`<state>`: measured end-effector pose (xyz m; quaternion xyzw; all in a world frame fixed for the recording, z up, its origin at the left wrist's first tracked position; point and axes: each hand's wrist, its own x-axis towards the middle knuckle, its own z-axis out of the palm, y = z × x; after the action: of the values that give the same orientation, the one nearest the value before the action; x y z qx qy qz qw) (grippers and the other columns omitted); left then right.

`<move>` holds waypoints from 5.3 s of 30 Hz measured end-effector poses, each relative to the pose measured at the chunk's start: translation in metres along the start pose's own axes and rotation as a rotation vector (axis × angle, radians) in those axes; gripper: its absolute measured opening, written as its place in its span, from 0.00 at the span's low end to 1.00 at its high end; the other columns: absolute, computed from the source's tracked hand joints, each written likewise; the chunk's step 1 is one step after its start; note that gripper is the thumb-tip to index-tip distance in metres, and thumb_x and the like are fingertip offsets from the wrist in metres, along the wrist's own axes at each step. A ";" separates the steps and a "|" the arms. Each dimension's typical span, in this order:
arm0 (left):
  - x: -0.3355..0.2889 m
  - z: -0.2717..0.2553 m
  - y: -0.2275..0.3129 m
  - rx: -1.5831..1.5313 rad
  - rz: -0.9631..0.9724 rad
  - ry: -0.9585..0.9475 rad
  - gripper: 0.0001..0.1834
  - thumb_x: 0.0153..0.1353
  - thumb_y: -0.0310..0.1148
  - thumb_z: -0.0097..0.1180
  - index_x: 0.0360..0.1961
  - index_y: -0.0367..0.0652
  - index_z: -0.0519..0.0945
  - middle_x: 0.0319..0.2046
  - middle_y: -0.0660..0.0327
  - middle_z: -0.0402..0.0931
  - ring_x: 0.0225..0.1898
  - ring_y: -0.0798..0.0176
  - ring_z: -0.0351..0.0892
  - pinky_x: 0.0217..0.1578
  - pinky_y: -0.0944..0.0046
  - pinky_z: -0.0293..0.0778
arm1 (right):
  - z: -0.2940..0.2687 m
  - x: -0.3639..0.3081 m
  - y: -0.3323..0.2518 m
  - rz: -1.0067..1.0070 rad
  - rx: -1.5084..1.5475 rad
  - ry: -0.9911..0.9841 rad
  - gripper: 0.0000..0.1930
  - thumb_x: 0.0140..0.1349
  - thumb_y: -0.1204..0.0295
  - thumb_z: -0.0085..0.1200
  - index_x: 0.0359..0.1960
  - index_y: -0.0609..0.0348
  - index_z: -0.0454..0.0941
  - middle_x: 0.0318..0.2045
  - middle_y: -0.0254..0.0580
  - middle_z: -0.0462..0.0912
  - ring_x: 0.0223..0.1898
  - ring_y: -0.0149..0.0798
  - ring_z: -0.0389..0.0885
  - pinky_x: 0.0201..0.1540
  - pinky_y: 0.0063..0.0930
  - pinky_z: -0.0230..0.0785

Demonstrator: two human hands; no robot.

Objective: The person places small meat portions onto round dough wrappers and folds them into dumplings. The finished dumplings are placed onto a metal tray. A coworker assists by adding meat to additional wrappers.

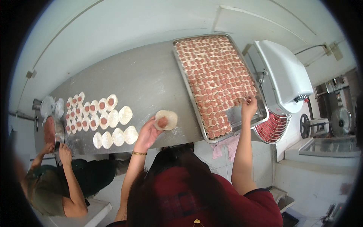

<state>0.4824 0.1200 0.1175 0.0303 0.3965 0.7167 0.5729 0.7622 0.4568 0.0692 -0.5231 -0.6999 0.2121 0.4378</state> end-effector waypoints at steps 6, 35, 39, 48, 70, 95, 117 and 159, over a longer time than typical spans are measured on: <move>0.010 0.020 0.001 0.115 -0.021 -0.076 0.16 0.68 0.31 0.37 0.53 0.36 0.67 0.48 0.57 0.74 0.46 0.65 0.77 0.43 0.66 0.76 | 0.066 -0.124 -0.127 0.806 1.072 -1.052 0.13 0.64 0.69 0.52 0.47 0.62 0.76 0.39 0.39 0.81 0.40 0.33 0.79 0.44 0.27 0.74; 0.018 -0.038 -0.041 0.540 0.082 0.151 0.10 0.60 0.26 0.55 0.42 0.36 0.77 0.38 0.63 0.76 0.39 0.71 0.76 0.39 0.71 0.76 | 0.098 -0.195 -0.126 0.531 0.704 -0.981 0.11 0.55 0.82 0.54 0.41 0.67 0.78 0.33 0.40 0.82 0.37 0.30 0.79 0.41 0.20 0.71; 0.016 -0.039 -0.037 0.367 0.016 0.129 0.06 0.62 0.27 0.53 0.40 0.39 0.74 0.38 0.65 0.73 0.41 0.71 0.74 0.43 0.70 0.75 | 0.094 -0.191 -0.136 0.526 1.032 -0.866 0.08 0.56 0.84 0.53 0.38 0.66 0.77 0.37 0.40 0.80 0.41 0.29 0.78 0.43 0.20 0.70; 0.014 -0.033 -0.036 0.180 0.052 0.024 0.03 0.64 0.27 0.51 0.39 0.41 0.73 0.40 0.66 0.71 0.44 0.71 0.73 0.47 0.69 0.74 | 0.094 -0.181 -0.138 0.384 0.722 -1.006 0.15 0.53 0.85 0.52 0.45 0.66 0.73 0.39 0.39 0.78 0.41 0.31 0.77 0.47 0.26 0.70; 0.016 -0.041 -0.075 0.991 0.490 0.193 0.10 0.50 0.16 0.59 0.35 0.35 0.76 0.41 0.57 0.76 0.39 0.63 0.81 0.40 0.67 0.78 | 0.084 -0.195 -0.130 0.111 0.463 -0.948 0.19 0.44 0.84 0.58 0.42 0.64 0.77 0.36 0.43 0.80 0.36 0.37 0.81 0.41 0.28 0.75; 0.020 -0.018 -0.066 1.255 0.386 0.135 0.13 0.45 0.26 0.67 0.31 0.37 0.75 0.23 0.55 0.78 0.26 0.61 0.80 0.30 0.64 0.74 | 0.081 -0.180 -0.130 -0.275 0.387 -0.957 0.12 0.45 0.84 0.54 0.34 0.61 0.79 0.32 0.46 0.79 0.35 0.51 0.79 0.35 0.37 0.71; 0.016 -0.022 -0.056 1.418 0.408 0.057 0.12 0.46 0.28 0.66 0.31 0.40 0.75 0.23 0.54 0.78 0.28 0.53 0.80 0.29 0.59 0.73 | 0.073 -0.192 -0.146 -0.289 0.307 -0.900 0.10 0.47 0.83 0.52 0.34 0.63 0.76 0.31 0.48 0.77 0.36 0.52 0.78 0.38 0.39 0.70; 0.063 -0.268 0.159 1.481 0.420 0.972 0.12 0.48 0.34 0.54 0.26 0.32 0.77 0.24 0.47 0.77 0.29 0.46 0.78 0.31 0.53 0.72 | -0.026 -0.042 -0.048 0.052 0.066 -0.004 0.19 0.42 0.84 0.55 0.40 0.58 0.79 0.31 0.43 0.78 0.32 0.40 0.78 0.36 0.33 0.72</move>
<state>0.2012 0.0260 0.0042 0.1568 0.9397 0.3020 0.0345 0.7603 0.3962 0.1025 -0.5259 -0.6795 0.2474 0.4478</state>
